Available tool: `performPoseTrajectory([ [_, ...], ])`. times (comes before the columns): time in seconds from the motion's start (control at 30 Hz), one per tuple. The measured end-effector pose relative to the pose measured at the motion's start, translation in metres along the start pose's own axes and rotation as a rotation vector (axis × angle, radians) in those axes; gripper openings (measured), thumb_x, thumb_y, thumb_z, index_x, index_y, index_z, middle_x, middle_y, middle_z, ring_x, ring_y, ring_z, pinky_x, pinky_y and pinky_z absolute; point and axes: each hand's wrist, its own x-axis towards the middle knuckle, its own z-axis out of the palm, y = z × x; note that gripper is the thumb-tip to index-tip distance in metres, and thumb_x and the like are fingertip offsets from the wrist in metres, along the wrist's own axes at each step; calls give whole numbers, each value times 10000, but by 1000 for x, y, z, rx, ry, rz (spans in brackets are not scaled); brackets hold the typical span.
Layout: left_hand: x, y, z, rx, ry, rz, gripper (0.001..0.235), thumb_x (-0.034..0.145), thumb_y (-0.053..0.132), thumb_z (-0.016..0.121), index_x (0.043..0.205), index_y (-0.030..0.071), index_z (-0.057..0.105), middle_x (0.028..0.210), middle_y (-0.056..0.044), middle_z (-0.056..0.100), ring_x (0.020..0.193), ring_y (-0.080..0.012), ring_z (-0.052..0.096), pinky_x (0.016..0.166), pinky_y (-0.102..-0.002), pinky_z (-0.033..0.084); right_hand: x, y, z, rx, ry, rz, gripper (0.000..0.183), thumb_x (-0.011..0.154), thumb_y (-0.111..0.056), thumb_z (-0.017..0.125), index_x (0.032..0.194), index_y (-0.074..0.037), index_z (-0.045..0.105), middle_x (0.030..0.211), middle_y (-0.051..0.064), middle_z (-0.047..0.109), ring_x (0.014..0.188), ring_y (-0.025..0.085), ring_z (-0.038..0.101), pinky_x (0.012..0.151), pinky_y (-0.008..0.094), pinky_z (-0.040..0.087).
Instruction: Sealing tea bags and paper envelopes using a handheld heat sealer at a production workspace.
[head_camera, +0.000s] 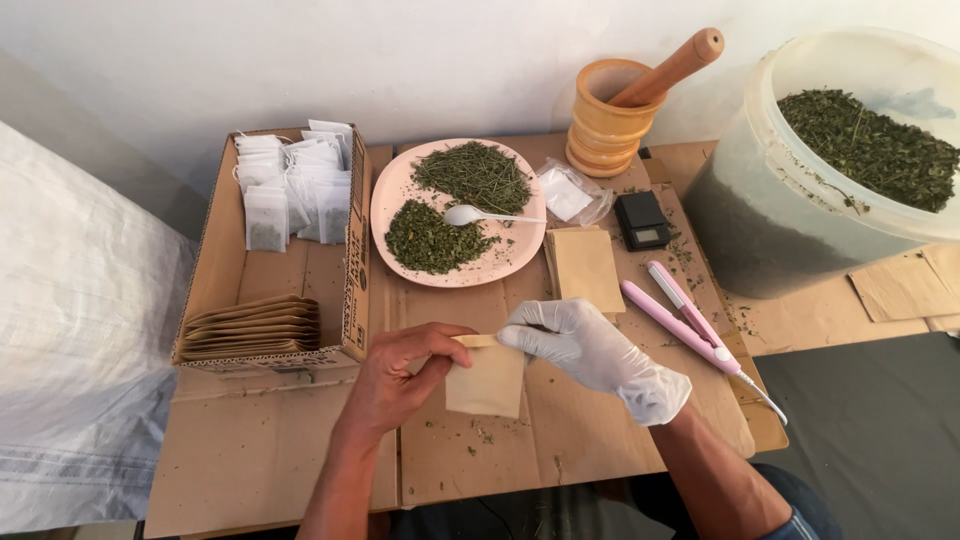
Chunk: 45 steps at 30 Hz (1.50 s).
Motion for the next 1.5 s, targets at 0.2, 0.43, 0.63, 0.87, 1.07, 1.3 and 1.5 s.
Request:
performPoseTrajectory([
  [0.2,-2,8,-11,-39,-52,-54,239,1015,-98,678,927,87,801,1153,-216,892,1064,-348,854,899,-543,655,-2,-4,-8,113,-59,-9,240,1000,-300,852,827,-134,857,694,53,828,728,154,779,808,367,666],
  [0.43,-1,8,-11,72,-9,-62,263,1023,-83,651,1002,105,834,1057,-227,875,1000,-428,863,875,-585,662,-5,-13,-6,-91,-2,-22,237,1016,-462,792,1066,-260,907,885,24,905,826,149,822,844,363,667],
  [0.63,-1,12,-13,89,32,-108,280,1048,-7,669,1318,67,676,879,-164,850,850,-209,808,904,-512,678,-14,-25,3,-165,35,-155,649,839,-426,962,1413,-247,717,1184,29,880,1026,198,806,974,358,643],
  [0.87,-4,0,-7,-54,78,-227,326,1086,105,664,1392,27,749,892,-181,856,798,-138,664,734,-364,627,-6,-13,12,116,149,-11,79,994,-200,863,1063,-173,890,888,55,875,798,153,812,854,359,692],
  [1.07,-7,-16,0,-72,216,-275,209,1054,165,780,1182,23,864,728,-162,797,714,-121,611,653,-310,580,-2,-12,21,248,153,65,76,1002,-157,848,1042,-112,896,814,101,853,740,187,857,779,322,684],
  [1.3,-1,20,6,-309,20,-505,659,903,303,936,1430,-7,688,1127,-300,841,932,-353,762,845,-485,649,-9,-13,23,232,280,114,97,1033,-160,821,1090,-122,891,817,110,854,766,165,827,794,305,680],
  [1.5,-11,12,9,-251,68,-642,357,919,241,925,1160,2,814,972,-143,842,808,-195,754,700,-357,708,-46,-26,-20,-288,426,36,546,1023,-509,737,1531,-315,692,1379,137,794,1264,373,759,1022,565,645],
])
